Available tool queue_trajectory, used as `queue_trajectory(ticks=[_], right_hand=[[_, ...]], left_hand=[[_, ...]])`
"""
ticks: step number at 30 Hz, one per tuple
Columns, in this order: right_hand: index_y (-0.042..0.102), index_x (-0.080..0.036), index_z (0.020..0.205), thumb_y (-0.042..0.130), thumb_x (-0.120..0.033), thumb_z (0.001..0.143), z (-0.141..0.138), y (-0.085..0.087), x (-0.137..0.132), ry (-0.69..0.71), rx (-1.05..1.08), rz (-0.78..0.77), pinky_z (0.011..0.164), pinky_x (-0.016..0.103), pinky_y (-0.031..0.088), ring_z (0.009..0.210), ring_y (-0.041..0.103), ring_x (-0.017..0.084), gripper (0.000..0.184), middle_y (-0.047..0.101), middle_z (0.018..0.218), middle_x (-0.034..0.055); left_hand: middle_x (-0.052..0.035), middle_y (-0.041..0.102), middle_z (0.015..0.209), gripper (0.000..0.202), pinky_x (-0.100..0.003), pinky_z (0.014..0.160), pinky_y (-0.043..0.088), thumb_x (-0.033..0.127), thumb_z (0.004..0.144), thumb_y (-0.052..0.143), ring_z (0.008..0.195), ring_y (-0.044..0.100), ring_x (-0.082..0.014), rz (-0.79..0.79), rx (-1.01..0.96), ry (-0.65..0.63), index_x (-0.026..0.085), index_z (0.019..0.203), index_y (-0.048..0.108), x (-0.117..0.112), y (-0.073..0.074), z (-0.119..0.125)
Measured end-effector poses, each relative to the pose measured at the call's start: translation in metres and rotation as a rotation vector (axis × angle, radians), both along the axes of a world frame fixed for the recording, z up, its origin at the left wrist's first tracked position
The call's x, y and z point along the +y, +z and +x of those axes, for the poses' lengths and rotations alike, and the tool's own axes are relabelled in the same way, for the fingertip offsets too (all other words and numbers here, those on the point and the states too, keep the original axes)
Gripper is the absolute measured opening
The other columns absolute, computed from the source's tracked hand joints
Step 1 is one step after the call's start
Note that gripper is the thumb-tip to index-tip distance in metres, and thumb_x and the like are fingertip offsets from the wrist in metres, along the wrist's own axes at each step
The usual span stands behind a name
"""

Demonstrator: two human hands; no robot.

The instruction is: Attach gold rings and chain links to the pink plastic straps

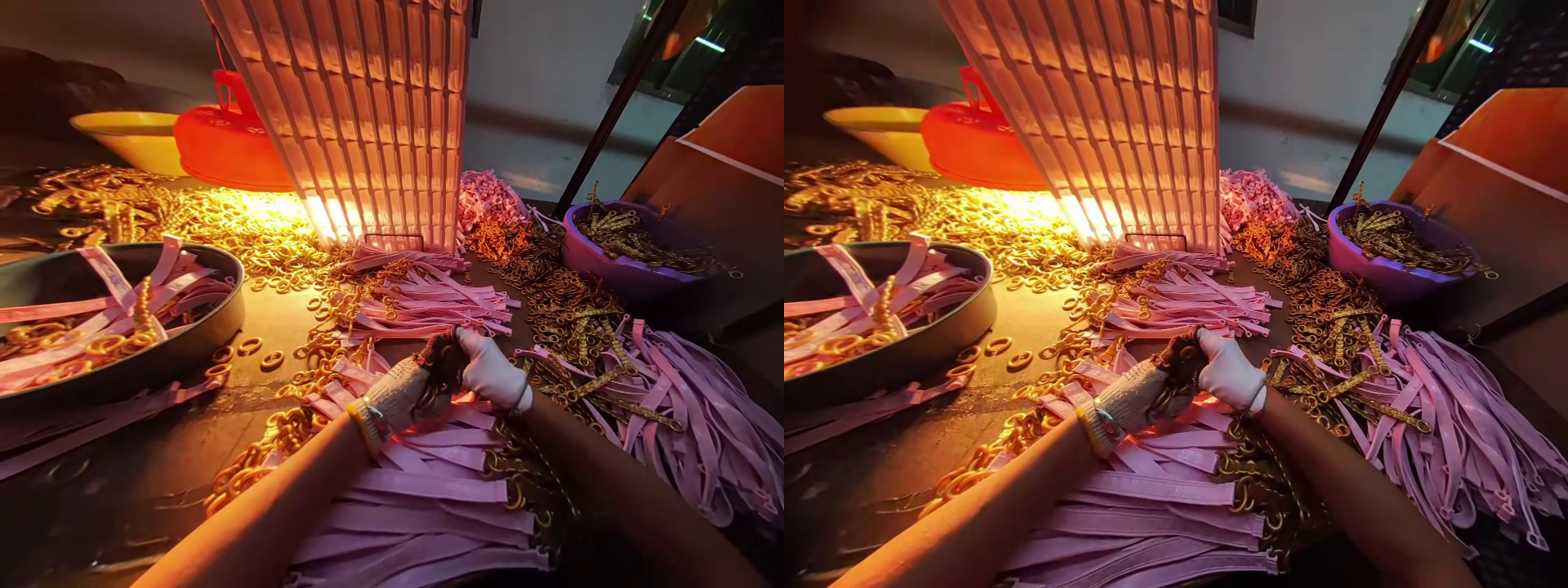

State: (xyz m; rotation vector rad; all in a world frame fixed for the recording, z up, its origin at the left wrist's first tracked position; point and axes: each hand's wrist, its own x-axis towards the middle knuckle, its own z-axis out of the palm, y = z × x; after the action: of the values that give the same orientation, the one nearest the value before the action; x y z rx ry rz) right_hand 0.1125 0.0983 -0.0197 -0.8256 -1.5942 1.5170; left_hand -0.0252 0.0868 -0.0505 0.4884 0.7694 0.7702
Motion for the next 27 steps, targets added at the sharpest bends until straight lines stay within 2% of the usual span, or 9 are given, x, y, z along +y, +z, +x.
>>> queue_trajectory(ticks=[4, 8, 11, 14, 16, 19, 21, 25, 27], right_hand=[[0.063, -0.02, 0.096, 0.074, -0.027, 0.063, -0.008, -0.002, -0.001, -0.002, -0.002, -0.046, 0.076, 0.032, 0.055, 0.079, 0.062, 0.018, 0.037, 0.065, 0.084, -0.0013], [0.061, -0.02, 0.091, 0.076, -0.029, 0.062, 0.001, -0.005, 0.007, -0.237, 0.0, -0.01, 0.071, 0.028, 0.053, 0.075, 0.057, 0.014, 0.034, 0.061, 0.083, -0.0014], [0.059, -0.021, 0.084, 0.081, -0.03, 0.059, 0.01, -0.006, 0.013, -0.371, -0.018, 0.018, 0.07, 0.027, 0.052, 0.073, 0.054, 0.013, 0.035, 0.059, 0.082, -0.0013], [0.058, -0.021, 0.08, 0.083, -0.032, 0.058, 0.012, -0.006, 0.011, -0.352, 0.014, -0.009, 0.069, 0.028, 0.052, 0.07, 0.052, 0.013, 0.035, 0.057, 0.078, -0.0019], [0.058, -0.021, 0.081, 0.083, -0.033, 0.059, 0.012, -0.005, 0.007, -0.319, 0.042, -0.039, 0.066, 0.029, 0.052, 0.068, 0.051, 0.014, 0.036, 0.056, 0.075, -0.0025], [0.06, -0.022, 0.086, 0.084, -0.036, 0.061, 0.011, -0.003, 0.001, -0.294, 0.05, -0.041, 0.067, 0.029, 0.052, 0.069, 0.052, 0.014, 0.037, 0.058, 0.076, -0.002], [0.061, -0.022, 0.087, 0.084, -0.037, 0.061, 0.012, -0.004, 0.0, -0.304, 0.042, -0.017, 0.07, 0.03, 0.053, 0.071, 0.054, 0.015, 0.038, 0.06, 0.08, -0.0008], [0.061, -0.021, 0.088, 0.081, -0.041, 0.066, 0.016, -0.013, 0.002, -0.368, 0.025, 0.048, 0.076, 0.032, 0.055, 0.078, 0.059, 0.017, 0.036, 0.064, 0.086, 0.0019], [0.063, -0.02, 0.094, 0.075, -0.044, 0.073, 0.019, -0.016, 0.002, -0.358, -0.034, 0.112, 0.079, 0.034, 0.055, 0.083, 0.062, 0.019, 0.034, 0.066, 0.092, 0.0041]], left_hand=[[0.0021, 0.05, 0.046, 0.051, -0.018, 0.029, 0.032, 0.063, 0.079, 0.069, 0.03, 0.04, -0.0076, -0.028, 0.005, -0.028, 0.016, 0.066, 0.051, 0.001, 0.001, -0.001], [-0.0013, 0.057, 0.055, 0.054, -0.016, 0.026, 0.023, 0.068, 0.085, 0.055, 0.031, 0.042, -0.0078, -0.087, -0.032, -0.042, 0.014, 0.081, 0.06, 0.004, 0.013, -0.009], [-0.0012, 0.06, 0.061, 0.04, -0.013, 0.026, 0.019, 0.053, 0.088, 0.061, 0.034, 0.045, -0.0062, -0.117, 0.002, 0.04, 0.013, 0.088, 0.062, 0.001, 0.021, -0.013], [0.0005, 0.061, 0.061, 0.026, -0.013, 0.027, 0.022, 0.036, 0.08, 0.072, 0.033, 0.042, -0.0044, 0.012, 0.076, 0.098, 0.014, 0.085, 0.061, -0.003, 0.023, -0.011], [-0.0004, 0.062, 0.061, 0.028, -0.013, 0.027, 0.023, 0.039, 0.08, 0.072, 0.032, 0.041, -0.0042, 0.056, 0.072, 0.097, 0.014, 0.081, 0.061, -0.004, 0.022, -0.01], [-0.0019, 0.062, 0.059, 0.037, -0.014, 0.027, 0.023, 0.05, 0.086, 0.064, 0.032, 0.042, -0.0055, -0.026, 0.039, 0.103, 0.014, 0.081, 0.06, -0.002, 0.017, -0.011], [-0.0014, 0.062, 0.059, 0.035, -0.014, 0.027, 0.023, 0.048, 0.085, 0.065, 0.033, 0.043, -0.0055, -0.035, 0.061, 0.108, 0.013, 0.085, 0.061, -0.001, 0.015, -0.012], [0.0028, 0.056, 0.054, 0.034, -0.014, 0.029, 0.023, 0.045, 0.076, 0.075, 0.033, 0.037, -0.0043, 0.194, 0.107, 0.059, 0.014, 0.085, 0.062, -0.006, 0.015, -0.01], [0.0052, 0.05, 0.049, 0.035, -0.015, 0.03, 0.023, 0.046, 0.075, 0.076, 0.033, 0.034, -0.0047, 0.295, 0.155, 0.043, 0.015, 0.082, 0.061, -0.008, 0.017, -0.009]])
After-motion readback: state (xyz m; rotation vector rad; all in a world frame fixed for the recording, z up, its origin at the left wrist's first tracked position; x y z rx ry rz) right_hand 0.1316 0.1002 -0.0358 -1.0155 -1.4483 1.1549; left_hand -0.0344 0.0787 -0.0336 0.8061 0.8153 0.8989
